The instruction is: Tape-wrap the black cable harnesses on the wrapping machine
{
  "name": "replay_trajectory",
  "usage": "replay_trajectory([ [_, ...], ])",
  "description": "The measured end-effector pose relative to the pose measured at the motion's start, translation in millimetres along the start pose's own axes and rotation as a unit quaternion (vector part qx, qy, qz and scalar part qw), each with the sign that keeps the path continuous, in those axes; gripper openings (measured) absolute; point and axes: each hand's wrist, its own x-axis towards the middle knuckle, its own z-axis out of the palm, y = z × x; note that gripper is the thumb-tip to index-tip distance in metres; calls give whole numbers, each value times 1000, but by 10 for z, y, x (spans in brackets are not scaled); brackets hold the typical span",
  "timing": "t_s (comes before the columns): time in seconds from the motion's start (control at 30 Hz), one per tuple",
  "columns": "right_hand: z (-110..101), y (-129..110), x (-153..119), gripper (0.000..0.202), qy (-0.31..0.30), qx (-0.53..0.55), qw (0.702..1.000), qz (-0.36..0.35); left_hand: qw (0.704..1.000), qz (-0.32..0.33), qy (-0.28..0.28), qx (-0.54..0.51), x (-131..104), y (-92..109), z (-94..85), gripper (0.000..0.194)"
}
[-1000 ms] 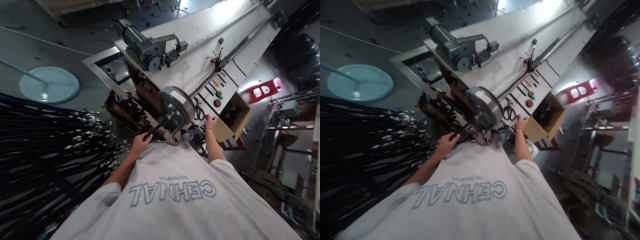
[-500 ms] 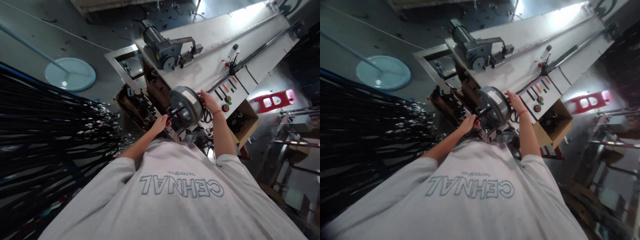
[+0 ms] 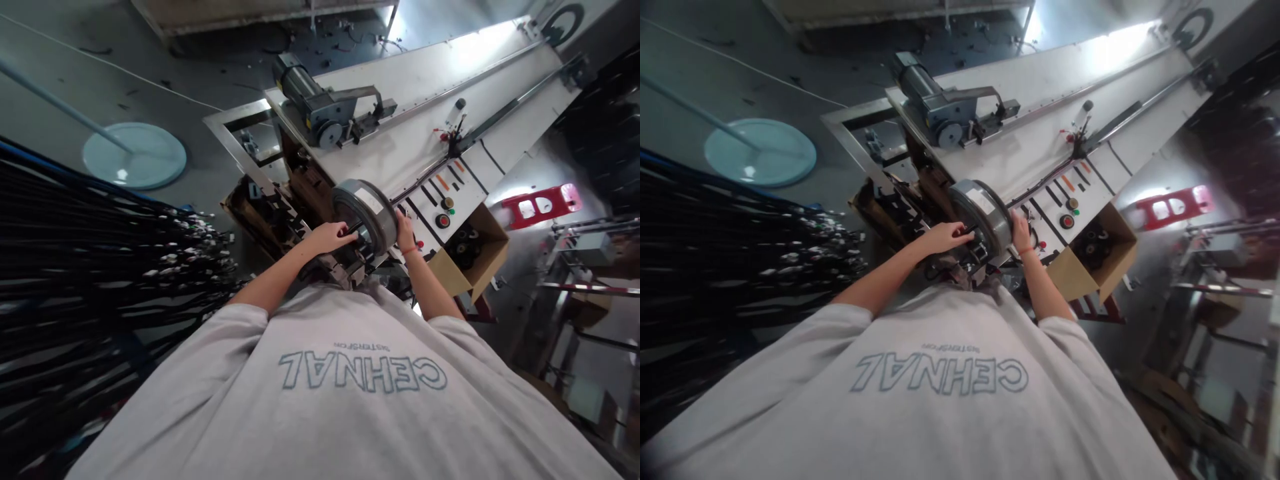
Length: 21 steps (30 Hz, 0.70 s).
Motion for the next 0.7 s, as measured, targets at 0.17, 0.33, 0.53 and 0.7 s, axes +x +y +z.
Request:
replay_trajectory([
  [0.17, 61, 482, -330, 40, 103, -226, 954, 166, 974, -13, -20, 224, -57, 288, -278, 42],
  [0.33, -86, 498, -554, 39, 64, 15, 965, 254, 972, -40, 36, 230, -23, 298, -726, 42],
  [0.53, -188, -269, -1273, 62, -216, 383, 896, 67, 982, -59, 38, 175, 35, 88, -797, 47],
  [0.7, 525, -888, -977, 92, -475, 431, 741, 200, 989, -63, 51, 123, 74, 144, -763, 50],
])
